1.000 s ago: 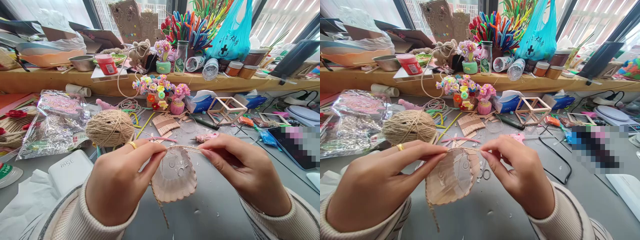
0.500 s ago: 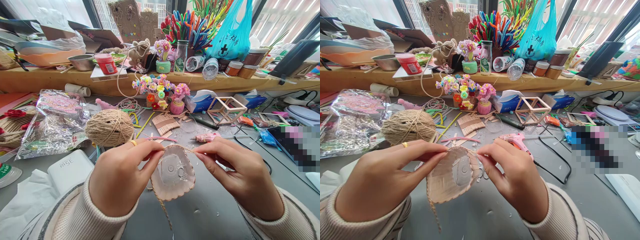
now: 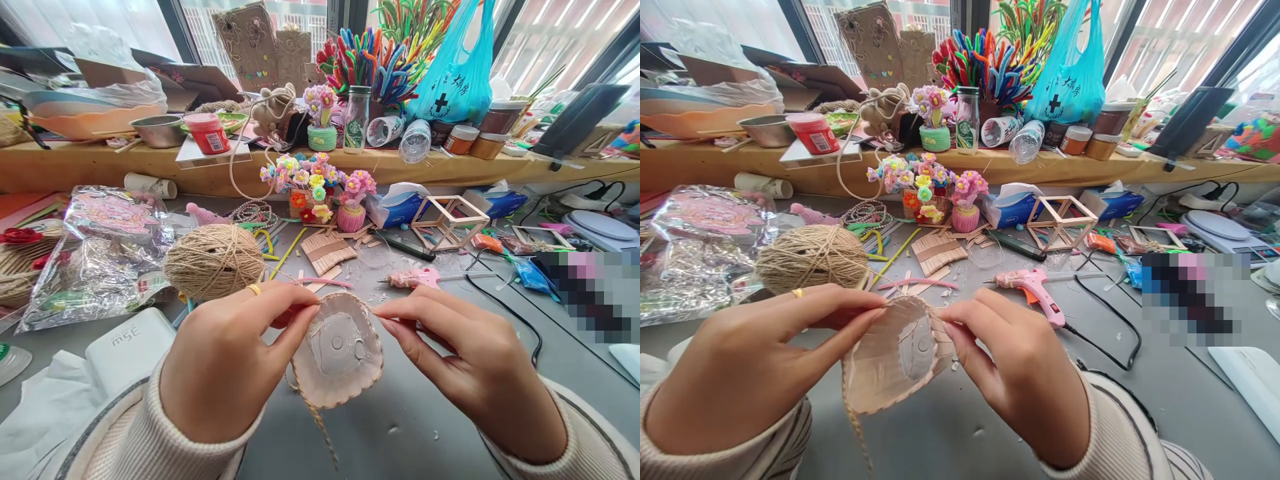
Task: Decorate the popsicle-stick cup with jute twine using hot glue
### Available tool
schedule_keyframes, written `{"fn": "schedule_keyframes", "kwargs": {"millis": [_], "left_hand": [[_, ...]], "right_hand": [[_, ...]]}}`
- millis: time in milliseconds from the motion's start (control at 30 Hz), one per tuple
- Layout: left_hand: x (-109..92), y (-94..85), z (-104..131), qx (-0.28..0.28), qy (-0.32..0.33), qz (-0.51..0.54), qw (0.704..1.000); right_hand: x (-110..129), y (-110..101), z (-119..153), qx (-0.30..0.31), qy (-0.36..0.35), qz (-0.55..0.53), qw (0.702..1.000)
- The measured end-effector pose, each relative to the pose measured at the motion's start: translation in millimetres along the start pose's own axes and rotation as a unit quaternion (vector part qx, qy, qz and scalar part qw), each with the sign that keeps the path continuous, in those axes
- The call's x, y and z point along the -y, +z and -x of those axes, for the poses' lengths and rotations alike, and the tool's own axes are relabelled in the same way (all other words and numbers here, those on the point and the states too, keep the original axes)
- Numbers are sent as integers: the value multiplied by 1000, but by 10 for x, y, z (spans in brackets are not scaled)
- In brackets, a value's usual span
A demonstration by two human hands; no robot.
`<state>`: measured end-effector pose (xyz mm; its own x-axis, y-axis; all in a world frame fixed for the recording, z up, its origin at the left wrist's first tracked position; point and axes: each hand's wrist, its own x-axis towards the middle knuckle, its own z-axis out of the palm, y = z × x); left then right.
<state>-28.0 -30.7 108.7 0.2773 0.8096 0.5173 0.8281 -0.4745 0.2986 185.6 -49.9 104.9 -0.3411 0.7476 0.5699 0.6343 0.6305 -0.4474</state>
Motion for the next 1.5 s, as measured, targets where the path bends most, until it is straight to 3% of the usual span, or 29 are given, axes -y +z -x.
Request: {"fn": "schedule_keyframes", "kwargs": {"millis": [767, 1500], "left_hand": [[52, 24, -60, -8, -36, -47, 998], [119, 77, -44, -22, -27, -39, 999]], "right_hand": [[103, 35, 49, -17, 6, 57, 998], [114, 141, 68, -50, -24, 73, 996]]}}
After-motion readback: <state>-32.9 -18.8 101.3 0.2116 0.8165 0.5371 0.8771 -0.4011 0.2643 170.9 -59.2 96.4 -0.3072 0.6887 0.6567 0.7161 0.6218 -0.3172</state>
